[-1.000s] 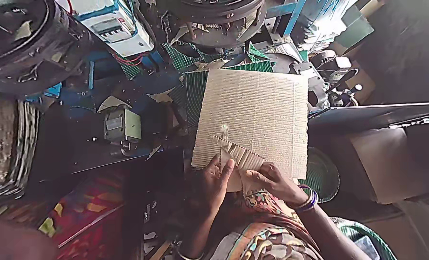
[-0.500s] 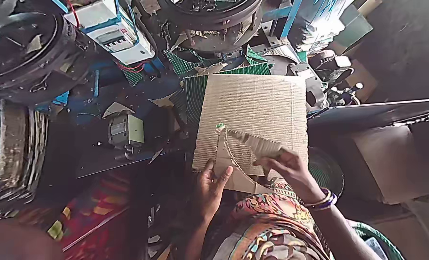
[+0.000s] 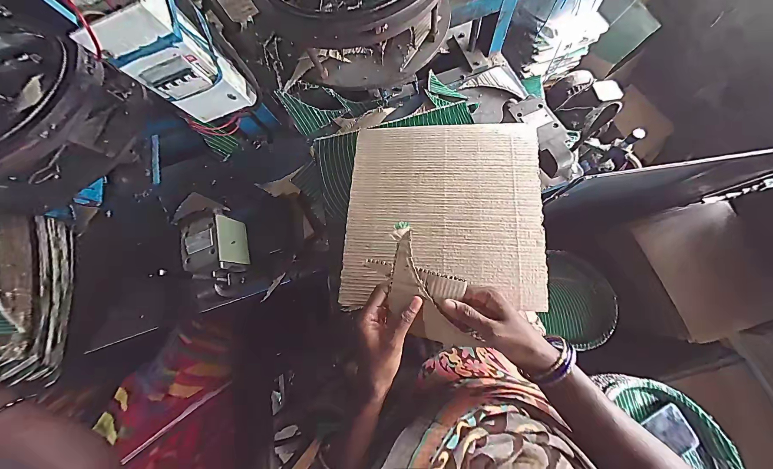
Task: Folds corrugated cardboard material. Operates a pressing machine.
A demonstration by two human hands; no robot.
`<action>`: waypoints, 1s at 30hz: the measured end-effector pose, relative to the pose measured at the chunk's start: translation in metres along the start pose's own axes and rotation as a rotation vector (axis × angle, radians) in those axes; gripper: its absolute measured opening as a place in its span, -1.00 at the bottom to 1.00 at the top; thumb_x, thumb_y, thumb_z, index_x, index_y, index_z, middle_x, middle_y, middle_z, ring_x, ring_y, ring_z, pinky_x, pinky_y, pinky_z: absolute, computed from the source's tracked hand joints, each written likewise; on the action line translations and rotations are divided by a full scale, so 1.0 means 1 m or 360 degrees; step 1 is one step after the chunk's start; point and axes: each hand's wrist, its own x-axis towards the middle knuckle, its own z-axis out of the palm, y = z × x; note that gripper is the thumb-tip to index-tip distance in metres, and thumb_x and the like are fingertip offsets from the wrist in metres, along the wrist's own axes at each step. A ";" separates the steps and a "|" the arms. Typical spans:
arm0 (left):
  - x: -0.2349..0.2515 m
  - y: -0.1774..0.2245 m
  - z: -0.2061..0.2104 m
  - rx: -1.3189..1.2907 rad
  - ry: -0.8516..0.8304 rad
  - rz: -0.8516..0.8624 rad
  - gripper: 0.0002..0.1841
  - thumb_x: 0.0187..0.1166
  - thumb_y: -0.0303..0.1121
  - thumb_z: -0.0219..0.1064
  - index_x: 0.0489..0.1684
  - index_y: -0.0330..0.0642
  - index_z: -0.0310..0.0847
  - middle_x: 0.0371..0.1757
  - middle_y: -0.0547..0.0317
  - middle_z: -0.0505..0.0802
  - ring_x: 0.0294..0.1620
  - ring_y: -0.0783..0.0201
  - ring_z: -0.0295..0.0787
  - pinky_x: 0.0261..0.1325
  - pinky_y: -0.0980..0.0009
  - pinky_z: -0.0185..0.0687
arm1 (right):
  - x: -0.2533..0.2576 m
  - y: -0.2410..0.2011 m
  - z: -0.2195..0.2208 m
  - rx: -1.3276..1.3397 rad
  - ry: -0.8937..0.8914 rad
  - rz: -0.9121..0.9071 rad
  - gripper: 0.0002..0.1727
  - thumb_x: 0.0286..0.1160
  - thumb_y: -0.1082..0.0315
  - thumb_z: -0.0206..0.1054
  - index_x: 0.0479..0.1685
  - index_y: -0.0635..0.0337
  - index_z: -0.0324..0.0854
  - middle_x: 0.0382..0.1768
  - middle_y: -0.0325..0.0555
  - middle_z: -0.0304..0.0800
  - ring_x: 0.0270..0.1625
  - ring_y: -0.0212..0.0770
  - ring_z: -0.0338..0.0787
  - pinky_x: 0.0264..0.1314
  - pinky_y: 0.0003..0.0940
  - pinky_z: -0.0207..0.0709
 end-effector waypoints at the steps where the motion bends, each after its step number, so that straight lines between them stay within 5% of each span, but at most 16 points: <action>1: 0.000 0.001 0.001 -0.0013 0.0003 0.0016 -0.64 0.44 -0.44 0.48 0.15 -0.44 0.64 -0.06 0.22 0.91 -0.04 0.45 0.87 0.12 0.48 0.82 | 0.000 0.000 0.001 -0.0002 -0.0005 0.0002 -0.80 0.74 0.29 0.22 -0.16 0.14 0.73 -0.35 -0.49 0.79 -0.28 -0.64 0.74 -0.13 -0.62 0.65; 6: -0.004 0.000 0.006 -0.0151 0.0065 0.0002 -0.69 0.50 -0.52 0.40 0.15 -0.45 0.59 -0.06 0.17 0.89 -0.03 0.39 0.87 0.15 0.42 0.83 | 0.001 0.007 0.007 0.0047 -0.0012 -0.0158 -0.74 0.57 0.41 0.41 0.13 0.34 0.66 -0.05 -0.26 0.91 0.00 -0.46 0.88 0.18 -0.44 0.78; 11: -0.009 -0.003 0.010 -0.0147 0.0114 0.0036 -0.63 0.49 -0.54 0.40 0.24 -0.50 0.54 0.03 0.18 0.88 0.08 0.40 0.85 0.24 0.42 0.79 | 0.003 0.012 0.008 -0.0123 0.0044 -0.0245 -0.77 0.57 0.39 0.41 0.06 0.34 0.70 -0.09 -0.29 0.91 -0.04 -0.55 0.86 0.13 -0.53 0.77; 15: -0.005 0.002 -0.002 -0.0208 -0.0043 -0.0208 -0.50 0.46 -0.45 0.45 0.34 -0.51 0.46 0.09 0.18 0.89 0.10 0.39 0.86 0.27 0.39 0.79 | 0.001 0.012 0.006 -0.0226 0.0032 -0.0316 -0.83 0.58 0.39 0.38 -0.03 0.33 0.73 -0.16 -0.32 0.90 -0.10 -0.63 0.82 0.04 -0.62 0.73; 19: 0.000 0.003 -0.001 -0.0180 -0.0030 -0.0241 -0.79 0.42 -0.44 0.52 -0.08 -0.33 0.75 -0.20 0.18 0.94 -0.13 0.37 0.91 0.09 0.38 0.86 | 0.000 0.014 0.009 -0.0277 0.0038 -0.0321 -0.84 0.56 0.40 0.39 -0.08 0.33 0.75 -0.19 -0.35 0.89 -0.11 -0.68 0.80 0.02 -0.67 0.71; 22: -0.001 0.009 0.007 -0.0225 0.0108 -0.0279 -0.77 0.44 -0.46 0.49 -0.04 -0.37 0.69 -0.19 0.14 0.93 -0.13 0.33 0.92 0.09 0.34 0.88 | 0.000 0.008 0.009 0.0032 0.0065 -0.0146 -0.79 0.76 0.27 0.20 -0.14 0.11 0.73 -0.29 -0.49 0.85 -0.22 -0.63 0.81 -0.12 -0.59 0.73; 24: 0.000 0.015 0.010 -0.0319 0.0258 -0.0390 -0.66 0.50 -0.39 0.45 0.12 -0.41 0.59 -0.13 0.09 0.91 -0.10 0.29 0.91 0.08 0.28 0.90 | -0.001 0.015 0.004 0.0547 -0.0073 -0.0070 -0.43 0.82 -0.15 -0.04 0.11 0.05 0.76 -0.06 -0.29 0.91 -0.07 -0.36 0.89 -0.07 -0.36 0.82; 26: 0.005 0.017 0.012 -0.0378 0.0391 -0.0455 -0.64 0.61 -0.35 0.36 0.23 -0.41 0.51 -0.08 0.04 0.88 -0.10 0.25 0.91 0.04 0.23 0.91 | 0.000 0.027 0.001 0.0912 -0.0288 -0.0099 -0.09 0.55 -0.52 -0.06 0.49 0.05 0.62 0.25 -0.02 0.84 0.13 -0.11 0.88 0.05 -0.16 0.80; 28: 0.009 0.016 0.015 -0.0406 0.0465 -0.0482 -0.64 0.69 -0.38 0.25 0.35 -0.41 0.44 0.00 -0.02 0.85 -0.03 0.22 0.90 0.09 0.21 0.90 | -0.004 0.037 0.005 0.0934 -0.0251 -0.0201 -0.11 0.58 -0.42 0.09 0.62 0.14 0.47 0.25 0.04 0.83 0.14 -0.08 0.87 0.12 -0.11 0.80; 30: 0.009 0.014 0.021 -0.0430 0.0512 -0.0467 -0.65 0.70 -0.42 0.23 0.34 -0.43 0.44 -0.01 -0.06 0.86 -0.02 0.19 0.90 0.10 0.19 0.90 | -0.006 0.039 0.012 0.0867 -0.0064 -0.0263 -0.31 0.67 -0.09 0.28 0.60 0.24 0.47 0.20 0.00 0.85 0.03 -0.16 0.89 0.05 -0.18 0.83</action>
